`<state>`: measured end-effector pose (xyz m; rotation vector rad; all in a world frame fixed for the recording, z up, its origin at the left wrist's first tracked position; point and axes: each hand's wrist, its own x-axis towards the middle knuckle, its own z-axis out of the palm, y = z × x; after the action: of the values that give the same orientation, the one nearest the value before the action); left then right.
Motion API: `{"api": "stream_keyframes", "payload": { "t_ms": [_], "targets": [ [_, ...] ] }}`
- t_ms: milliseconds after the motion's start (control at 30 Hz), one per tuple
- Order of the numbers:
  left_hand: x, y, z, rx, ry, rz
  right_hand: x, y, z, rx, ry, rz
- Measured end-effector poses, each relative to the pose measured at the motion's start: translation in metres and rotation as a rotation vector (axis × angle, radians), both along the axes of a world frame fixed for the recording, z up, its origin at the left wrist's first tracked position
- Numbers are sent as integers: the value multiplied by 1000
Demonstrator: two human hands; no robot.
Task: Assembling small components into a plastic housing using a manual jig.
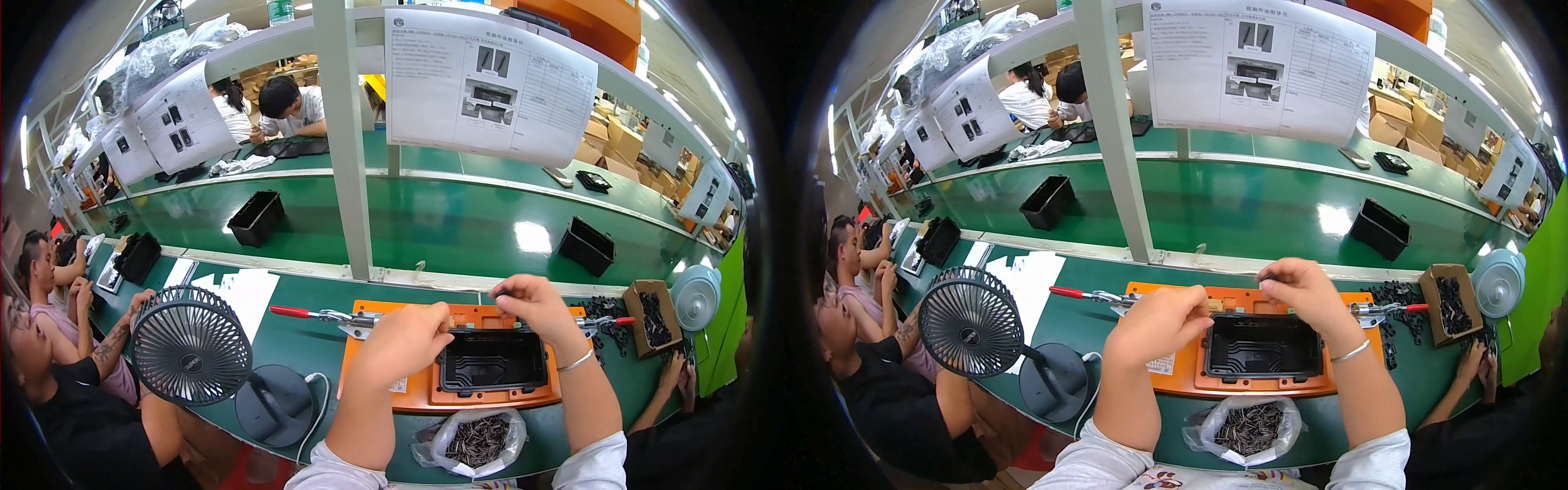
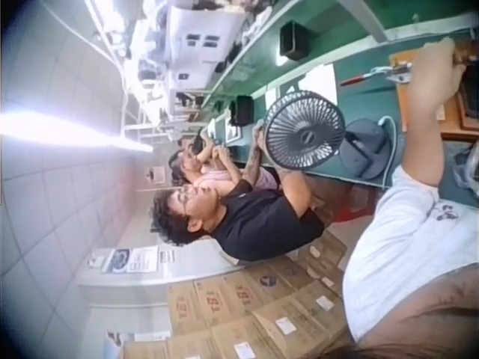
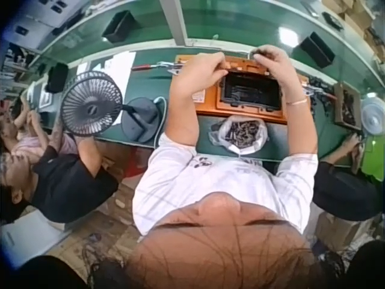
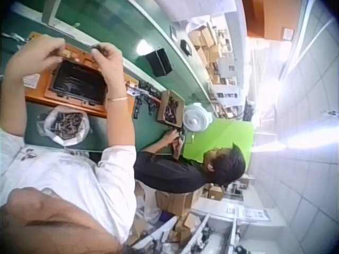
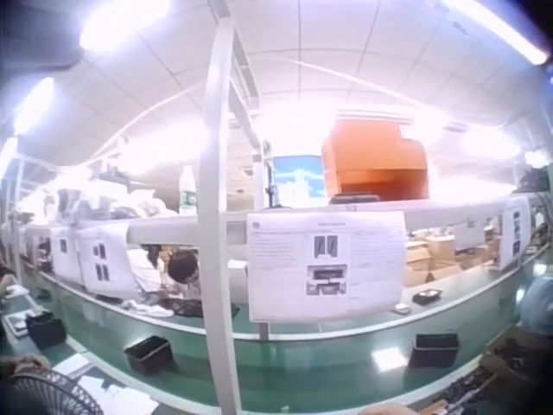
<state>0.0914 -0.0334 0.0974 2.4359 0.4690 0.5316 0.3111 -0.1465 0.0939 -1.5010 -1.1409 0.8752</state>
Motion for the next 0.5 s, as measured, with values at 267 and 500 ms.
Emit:
{"api": "stream_keyframes", "payload": {
  "t_ms": [267,500],
  "targets": [
    [16,6,-15,81,272,-13,-24,31,14,-164,-646,140],
    [20,7,-15,59,319,-12,-18,48,7,47,-941,368]
  ]
}}
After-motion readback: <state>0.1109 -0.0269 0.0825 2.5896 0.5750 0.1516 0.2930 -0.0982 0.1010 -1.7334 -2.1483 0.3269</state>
